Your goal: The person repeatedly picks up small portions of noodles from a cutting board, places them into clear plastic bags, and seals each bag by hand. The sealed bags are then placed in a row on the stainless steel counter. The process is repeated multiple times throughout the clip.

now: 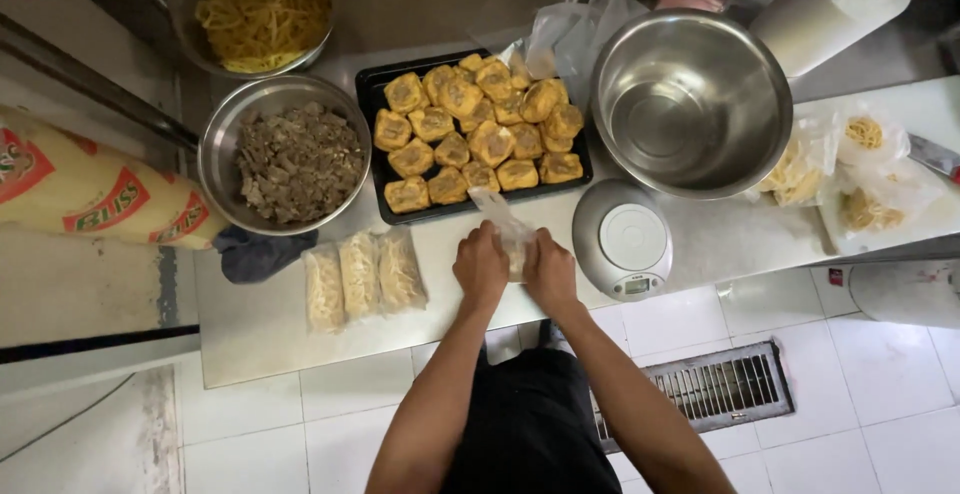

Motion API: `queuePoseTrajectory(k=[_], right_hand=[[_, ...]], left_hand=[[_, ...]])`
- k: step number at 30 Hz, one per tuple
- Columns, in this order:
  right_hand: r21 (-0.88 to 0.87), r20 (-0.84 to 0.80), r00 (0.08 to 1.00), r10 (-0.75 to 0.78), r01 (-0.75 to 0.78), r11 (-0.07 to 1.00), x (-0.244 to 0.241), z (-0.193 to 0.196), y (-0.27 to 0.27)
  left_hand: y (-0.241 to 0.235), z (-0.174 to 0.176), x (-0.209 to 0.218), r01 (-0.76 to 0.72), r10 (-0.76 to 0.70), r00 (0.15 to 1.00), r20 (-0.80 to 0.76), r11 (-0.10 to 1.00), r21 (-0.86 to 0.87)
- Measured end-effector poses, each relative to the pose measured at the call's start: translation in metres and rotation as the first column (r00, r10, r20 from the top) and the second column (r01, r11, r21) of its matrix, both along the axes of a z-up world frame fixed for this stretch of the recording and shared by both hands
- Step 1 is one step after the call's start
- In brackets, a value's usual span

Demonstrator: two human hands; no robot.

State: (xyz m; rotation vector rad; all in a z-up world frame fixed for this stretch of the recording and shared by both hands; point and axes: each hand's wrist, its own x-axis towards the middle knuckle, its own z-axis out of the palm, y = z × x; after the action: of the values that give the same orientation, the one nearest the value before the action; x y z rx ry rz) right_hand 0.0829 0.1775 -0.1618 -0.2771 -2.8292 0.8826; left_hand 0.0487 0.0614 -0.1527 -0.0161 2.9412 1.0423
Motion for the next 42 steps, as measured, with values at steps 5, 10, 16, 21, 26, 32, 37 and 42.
queuePoseTrajectory(k=[5,10,16,21,26,32,37,42], right_hand=[[-0.022,0.169,0.956,-0.242,0.249,0.968,-0.009,-0.002,-0.006],[0.125,0.385,0.846,-0.369,0.349,0.929,-0.02,-0.018,0.0],[-0.045,0.314,0.869,-0.381,0.415,0.909,-0.005,-0.005,-0.012],[-0.426,0.282,0.872,-0.399,0.487,0.762,-0.01,-0.026,-0.002],[-0.744,0.338,0.847,-0.41,0.507,0.435,-0.011,-0.025,-0.01],[-0.913,0.407,0.895,-0.182,0.404,-0.056,0.003,0.098,-0.041],[-0.89,0.085,0.965,-0.246,0.185,0.417,0.01,0.06,-0.023],[-0.757,-0.153,0.946,-0.285,0.074,0.649,0.01,0.079,-0.028]], left_hand=[[0.013,-0.039,-0.01,-0.159,0.156,0.987,-0.04,0.986,-0.059],[0.017,-0.05,-0.013,-0.241,0.221,0.949,-0.226,0.968,-0.065],[0.015,-0.058,-0.002,-0.253,0.298,0.925,-0.236,0.946,0.202],[0.009,0.008,0.001,-0.278,0.324,0.946,-0.013,0.832,0.48],[0.001,0.017,-0.001,-0.179,0.275,0.958,-0.076,0.786,0.592],[-0.009,0.052,-0.015,0.068,0.205,0.91,-0.361,0.785,0.616],[-0.012,0.094,-0.018,-0.025,0.228,0.918,-0.323,0.848,0.529],[-0.009,0.099,-0.015,-0.062,0.249,0.93,-0.27,0.831,0.553]])
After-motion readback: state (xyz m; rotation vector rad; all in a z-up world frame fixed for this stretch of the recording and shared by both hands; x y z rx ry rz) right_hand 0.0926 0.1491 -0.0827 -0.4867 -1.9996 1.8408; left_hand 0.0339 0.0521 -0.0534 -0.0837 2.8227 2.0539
